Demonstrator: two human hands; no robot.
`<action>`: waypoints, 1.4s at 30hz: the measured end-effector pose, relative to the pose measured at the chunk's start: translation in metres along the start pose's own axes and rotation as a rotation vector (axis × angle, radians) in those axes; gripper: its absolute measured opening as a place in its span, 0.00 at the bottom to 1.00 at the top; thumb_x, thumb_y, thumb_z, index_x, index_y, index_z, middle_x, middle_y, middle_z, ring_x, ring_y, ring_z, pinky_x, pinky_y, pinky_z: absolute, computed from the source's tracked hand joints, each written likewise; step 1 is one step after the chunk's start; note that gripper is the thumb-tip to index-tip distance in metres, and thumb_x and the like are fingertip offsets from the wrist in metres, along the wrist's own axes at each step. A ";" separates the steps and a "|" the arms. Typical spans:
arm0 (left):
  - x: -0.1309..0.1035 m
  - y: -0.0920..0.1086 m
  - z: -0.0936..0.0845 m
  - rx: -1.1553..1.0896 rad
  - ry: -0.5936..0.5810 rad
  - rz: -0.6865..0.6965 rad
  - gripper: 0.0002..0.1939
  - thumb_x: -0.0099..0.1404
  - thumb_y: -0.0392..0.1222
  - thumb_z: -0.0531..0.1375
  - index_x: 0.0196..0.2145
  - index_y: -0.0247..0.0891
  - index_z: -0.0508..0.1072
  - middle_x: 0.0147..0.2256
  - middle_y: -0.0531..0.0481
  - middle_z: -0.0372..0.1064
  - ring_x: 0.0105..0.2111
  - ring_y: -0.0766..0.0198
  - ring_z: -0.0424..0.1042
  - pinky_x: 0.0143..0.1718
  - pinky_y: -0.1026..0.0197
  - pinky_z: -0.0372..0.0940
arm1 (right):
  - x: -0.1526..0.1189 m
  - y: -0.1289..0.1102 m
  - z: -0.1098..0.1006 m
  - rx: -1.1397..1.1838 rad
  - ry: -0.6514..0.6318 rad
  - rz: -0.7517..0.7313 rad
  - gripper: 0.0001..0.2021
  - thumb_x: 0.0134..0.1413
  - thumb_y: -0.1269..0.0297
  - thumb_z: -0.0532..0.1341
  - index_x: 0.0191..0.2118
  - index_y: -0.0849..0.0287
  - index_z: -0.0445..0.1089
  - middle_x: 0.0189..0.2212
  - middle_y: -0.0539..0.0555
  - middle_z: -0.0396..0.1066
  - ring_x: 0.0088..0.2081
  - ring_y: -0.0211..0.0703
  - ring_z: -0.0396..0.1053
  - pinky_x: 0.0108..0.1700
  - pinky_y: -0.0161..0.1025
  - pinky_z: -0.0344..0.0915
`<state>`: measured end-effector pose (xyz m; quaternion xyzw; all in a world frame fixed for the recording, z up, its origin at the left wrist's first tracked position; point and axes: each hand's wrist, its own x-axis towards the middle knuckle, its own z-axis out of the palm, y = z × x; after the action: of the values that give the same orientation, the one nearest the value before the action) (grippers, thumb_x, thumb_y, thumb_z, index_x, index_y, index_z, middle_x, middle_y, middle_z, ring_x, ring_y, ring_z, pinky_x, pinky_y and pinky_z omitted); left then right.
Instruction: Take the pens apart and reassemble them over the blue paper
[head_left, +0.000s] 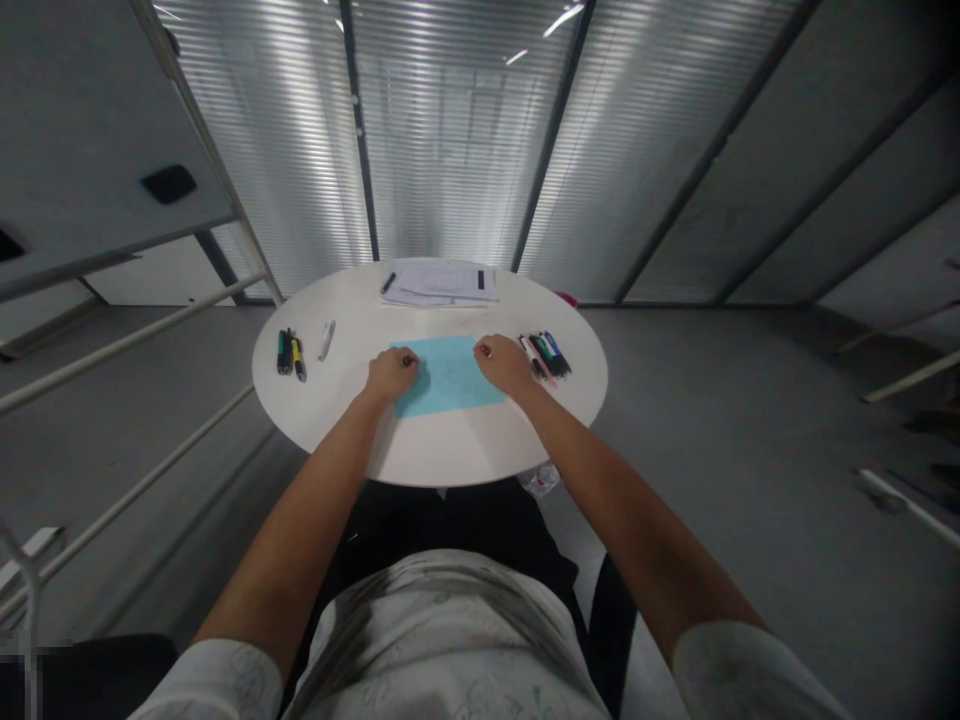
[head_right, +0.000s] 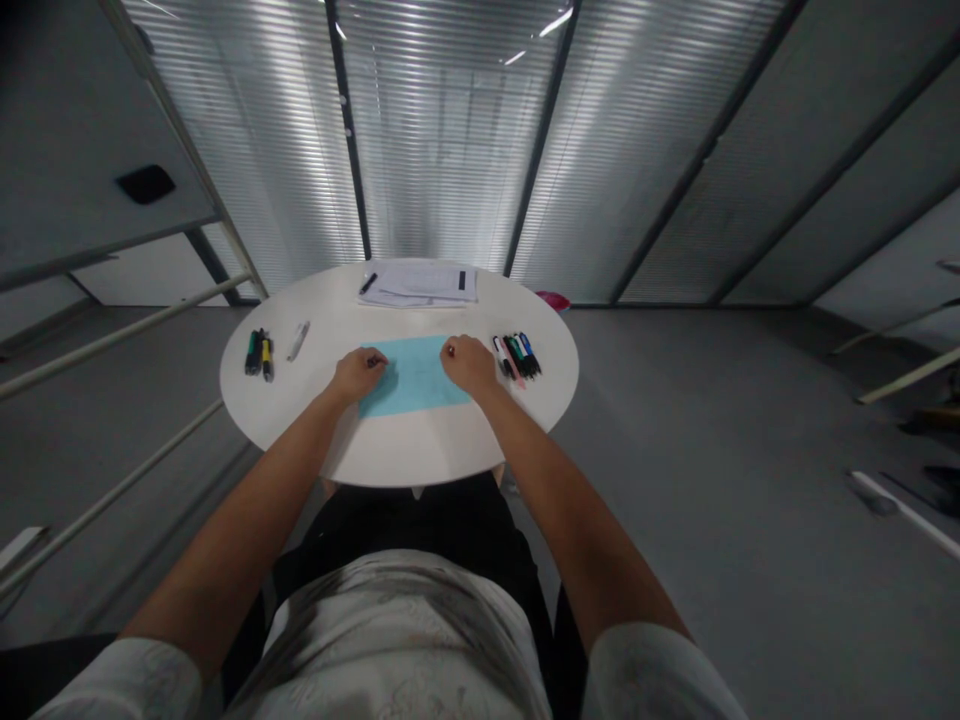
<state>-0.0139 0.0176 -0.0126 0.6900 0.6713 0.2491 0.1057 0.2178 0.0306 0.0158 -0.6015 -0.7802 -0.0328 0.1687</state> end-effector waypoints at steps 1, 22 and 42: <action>0.001 0.000 0.000 -0.011 0.007 0.007 0.14 0.61 0.41 0.54 0.40 0.41 0.77 0.42 0.44 0.75 0.42 0.57 0.72 0.45 0.57 0.63 | -0.002 -0.005 0.005 0.029 -0.018 -0.004 0.15 0.63 0.65 0.48 0.44 0.55 0.72 0.41 0.56 0.71 0.44 0.44 0.67 0.45 0.37 0.61; -0.014 -0.023 -0.026 0.188 0.298 -0.591 0.28 0.58 0.48 0.52 0.53 0.30 0.67 0.62 0.24 0.50 0.65 0.35 0.42 0.58 0.28 0.37 | -0.016 -0.002 0.024 0.090 -0.031 -0.047 0.12 0.59 0.68 0.53 0.45 0.54 0.71 0.42 0.55 0.71 0.42 0.43 0.69 0.43 0.37 0.62; -0.009 -0.028 -0.025 0.206 0.397 -0.614 0.20 0.58 0.45 0.54 0.45 0.35 0.74 0.52 0.31 0.63 0.54 0.39 0.58 0.52 0.40 0.50 | -0.015 0.002 0.031 0.132 0.017 -0.070 0.12 0.57 0.69 0.55 0.44 0.55 0.72 0.41 0.55 0.71 0.40 0.42 0.69 0.41 0.37 0.61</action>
<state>-0.0505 0.0065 -0.0070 0.4020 0.8758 0.2657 -0.0268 0.2165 0.0247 -0.0182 -0.5612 -0.7996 0.0080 0.2135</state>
